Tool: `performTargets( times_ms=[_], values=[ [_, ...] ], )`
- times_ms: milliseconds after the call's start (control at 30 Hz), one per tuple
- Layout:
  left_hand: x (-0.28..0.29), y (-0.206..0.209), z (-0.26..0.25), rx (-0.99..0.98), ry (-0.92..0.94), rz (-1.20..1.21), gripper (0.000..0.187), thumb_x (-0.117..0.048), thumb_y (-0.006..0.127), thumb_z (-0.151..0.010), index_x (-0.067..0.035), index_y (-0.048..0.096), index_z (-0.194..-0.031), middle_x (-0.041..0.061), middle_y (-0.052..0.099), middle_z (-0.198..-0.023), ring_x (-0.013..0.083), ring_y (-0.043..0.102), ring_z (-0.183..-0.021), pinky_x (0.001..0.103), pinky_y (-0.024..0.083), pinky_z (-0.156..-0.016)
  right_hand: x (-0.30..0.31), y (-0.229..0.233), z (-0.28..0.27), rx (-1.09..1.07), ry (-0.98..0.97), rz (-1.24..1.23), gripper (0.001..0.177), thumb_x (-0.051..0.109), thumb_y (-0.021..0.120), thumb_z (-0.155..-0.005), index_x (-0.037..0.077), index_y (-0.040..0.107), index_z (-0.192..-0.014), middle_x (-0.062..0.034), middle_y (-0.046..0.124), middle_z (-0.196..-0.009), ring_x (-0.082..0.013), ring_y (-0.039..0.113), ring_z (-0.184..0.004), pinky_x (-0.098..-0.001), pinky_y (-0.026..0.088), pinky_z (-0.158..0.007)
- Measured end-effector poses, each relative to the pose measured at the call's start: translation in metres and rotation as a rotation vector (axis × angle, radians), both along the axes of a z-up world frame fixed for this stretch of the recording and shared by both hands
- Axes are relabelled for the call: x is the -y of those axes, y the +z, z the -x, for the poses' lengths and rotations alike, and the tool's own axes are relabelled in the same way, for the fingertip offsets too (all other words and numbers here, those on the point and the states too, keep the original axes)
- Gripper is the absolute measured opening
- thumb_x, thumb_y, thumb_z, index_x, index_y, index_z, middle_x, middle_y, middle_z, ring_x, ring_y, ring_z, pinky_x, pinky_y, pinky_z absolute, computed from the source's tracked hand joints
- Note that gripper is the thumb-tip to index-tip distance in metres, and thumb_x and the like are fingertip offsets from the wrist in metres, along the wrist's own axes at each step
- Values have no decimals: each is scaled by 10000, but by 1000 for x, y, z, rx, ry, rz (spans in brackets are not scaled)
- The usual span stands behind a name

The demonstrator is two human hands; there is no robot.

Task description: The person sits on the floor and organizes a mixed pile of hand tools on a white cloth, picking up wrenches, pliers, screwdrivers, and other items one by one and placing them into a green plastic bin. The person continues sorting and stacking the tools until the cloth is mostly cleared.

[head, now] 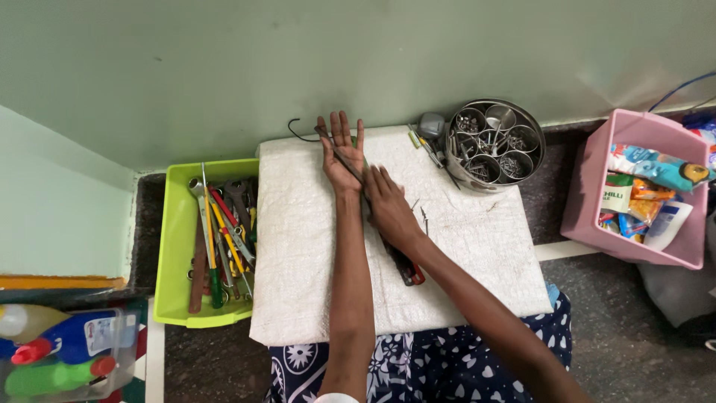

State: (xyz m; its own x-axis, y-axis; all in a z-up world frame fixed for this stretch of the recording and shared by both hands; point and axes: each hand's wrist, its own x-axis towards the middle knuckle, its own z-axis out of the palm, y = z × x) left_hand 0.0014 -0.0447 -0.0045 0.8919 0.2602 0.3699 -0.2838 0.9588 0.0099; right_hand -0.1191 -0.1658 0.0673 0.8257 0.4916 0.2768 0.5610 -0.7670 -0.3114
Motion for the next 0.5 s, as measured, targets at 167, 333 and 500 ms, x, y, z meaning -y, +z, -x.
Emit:
performTargets(
  times_ms=[167, 333, 500],
  values=[
    [-2, -16, -4, -29, 35, 4, 471, -292, 404, -1167, -228, 349, -1631, 44, 513, -1568, 230, 324, -1570, 546, 189, -1348, -42, -5, -61, 49, -79, 1, 635, 22, 591, -944, -38, 369, -1536, -226, 573, -1209, -373, 607, -1133, -453, 541, -962],
    [-5, -32, -12, -152, 31, 114, 446, -263, 404, -1158, -231, 372, -1602, 44, 479, -1558, 260, 344, -1553, 553, 250, -1327, -7, 15, -30, -112, -84, 126, 326, 121, 611, -914, 37, 610, -1229, -183, 653, -1048, -352, 688, -967, -469, 573, -783],
    [2, -21, -6, -87, -64, 99, 511, -396, 433, -1113, -237, 379, -1595, 107, 473, -1595, 286, 366, -1522, 558, 251, -1296, 11, 74, -10, -515, -167, 4, 261, 281, 641, -975, 32, 694, -1029, -196, 728, -916, -373, 726, -835, -491, 578, -741]
  ],
)
